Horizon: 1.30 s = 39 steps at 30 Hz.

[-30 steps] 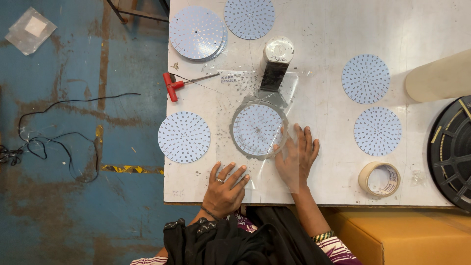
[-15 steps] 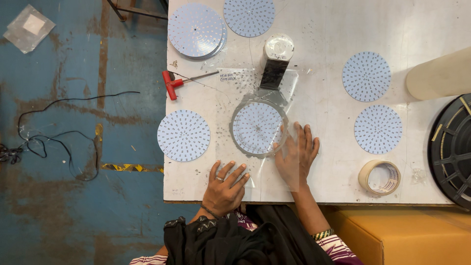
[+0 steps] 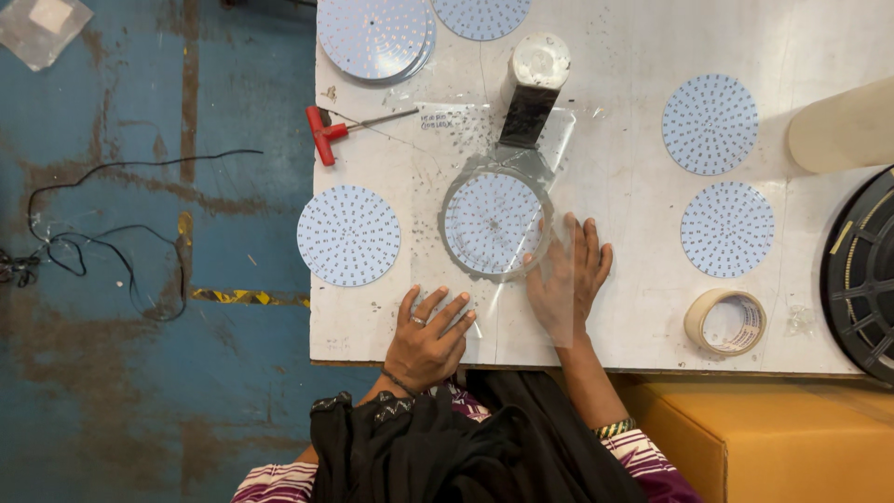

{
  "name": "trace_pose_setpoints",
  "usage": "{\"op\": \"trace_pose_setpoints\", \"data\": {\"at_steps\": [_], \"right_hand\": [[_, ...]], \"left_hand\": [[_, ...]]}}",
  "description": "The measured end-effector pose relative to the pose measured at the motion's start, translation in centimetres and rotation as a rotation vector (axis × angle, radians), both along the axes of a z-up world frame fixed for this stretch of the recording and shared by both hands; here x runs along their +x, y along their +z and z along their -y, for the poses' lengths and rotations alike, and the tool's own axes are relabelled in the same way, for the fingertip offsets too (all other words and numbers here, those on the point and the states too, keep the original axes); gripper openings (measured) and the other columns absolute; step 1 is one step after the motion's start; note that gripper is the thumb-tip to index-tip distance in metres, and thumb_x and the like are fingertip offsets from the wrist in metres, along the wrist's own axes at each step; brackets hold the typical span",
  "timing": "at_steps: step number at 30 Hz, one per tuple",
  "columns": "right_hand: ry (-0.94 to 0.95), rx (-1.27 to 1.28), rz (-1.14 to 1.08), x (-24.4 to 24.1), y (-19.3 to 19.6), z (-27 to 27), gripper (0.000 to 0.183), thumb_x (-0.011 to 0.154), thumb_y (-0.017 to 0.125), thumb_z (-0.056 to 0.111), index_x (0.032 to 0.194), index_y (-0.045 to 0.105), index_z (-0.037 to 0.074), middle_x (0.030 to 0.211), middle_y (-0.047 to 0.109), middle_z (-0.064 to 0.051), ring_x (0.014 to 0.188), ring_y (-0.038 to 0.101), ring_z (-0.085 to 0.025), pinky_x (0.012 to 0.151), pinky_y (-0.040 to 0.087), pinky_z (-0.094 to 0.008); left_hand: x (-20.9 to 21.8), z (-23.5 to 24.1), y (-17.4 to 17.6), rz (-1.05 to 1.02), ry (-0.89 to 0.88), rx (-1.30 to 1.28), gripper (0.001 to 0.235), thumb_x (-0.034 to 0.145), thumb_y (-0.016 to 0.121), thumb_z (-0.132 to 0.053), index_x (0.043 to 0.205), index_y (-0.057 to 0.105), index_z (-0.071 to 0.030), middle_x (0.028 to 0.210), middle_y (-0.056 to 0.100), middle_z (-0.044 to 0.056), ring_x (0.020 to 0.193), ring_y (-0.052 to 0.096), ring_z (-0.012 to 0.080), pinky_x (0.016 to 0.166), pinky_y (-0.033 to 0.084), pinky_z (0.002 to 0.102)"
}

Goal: The person applies a gray paste to a circular perforated disc using a small brush, then smooths a clear film over the disc with their hands. They repeat the application and smoothing process on the same disc.

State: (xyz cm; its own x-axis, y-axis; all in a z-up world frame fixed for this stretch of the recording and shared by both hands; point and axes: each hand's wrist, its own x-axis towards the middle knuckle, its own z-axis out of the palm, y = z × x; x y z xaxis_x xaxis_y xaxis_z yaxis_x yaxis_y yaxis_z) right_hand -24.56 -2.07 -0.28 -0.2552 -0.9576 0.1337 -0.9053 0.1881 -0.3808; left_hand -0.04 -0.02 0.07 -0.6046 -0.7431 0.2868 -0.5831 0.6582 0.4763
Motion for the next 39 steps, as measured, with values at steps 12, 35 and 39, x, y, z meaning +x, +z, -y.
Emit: {"op": "trace_pose_setpoints", "data": {"at_steps": [12, 35, 39], "right_hand": [[0.056, -0.091, -0.096, -5.8, 0.8, -5.3, 0.036, 0.1, 0.066, 0.01, 0.135, 0.068, 0.005, 0.15, 0.056, -0.017, 0.144, 0.047, -0.039, 0.118, 0.037, -0.049], [-0.052, -0.105, 0.52, -1.8, 8.5, 17.0, 0.091, 0.081, 0.083, 0.017, 0.155, 0.03, 0.014, 0.121, 0.064, -0.019, 0.11, 0.065, -0.029, 0.091, 0.054, -0.039], [0.136, 0.086, 0.154, -1.3, 9.5, 16.7, 0.042, 0.081, 0.081, 0.015, 0.122, 0.069, 0.01, 0.099, 0.076, -0.012, 0.092, 0.074, -0.025, 0.084, 0.058, -0.037]], "left_hand": [[0.1, 0.0, 0.6, -0.065, 0.019, 0.015, 0.032, 0.086, 0.071, -0.015, 0.117, 0.075, -0.01, 0.139, 0.064, 0.007, 0.132, 0.053, 0.0335, 0.118, 0.032, 0.061], [-1.3, -1.1, -0.9, -0.086, 0.105, -0.099, 0.036, 0.086, 0.068, -0.018, 0.12, 0.072, -0.009, 0.133, 0.063, 0.014, 0.129, 0.053, 0.0386, 0.115, 0.031, 0.065], [-1.2, -1.2, -1.1, -0.109, 0.094, -0.086, 0.037, 0.085, 0.068, -0.018, 0.12, 0.072, -0.008, 0.134, 0.063, 0.015, 0.13, 0.052, 0.0392, 0.115, 0.03, 0.065]]}}
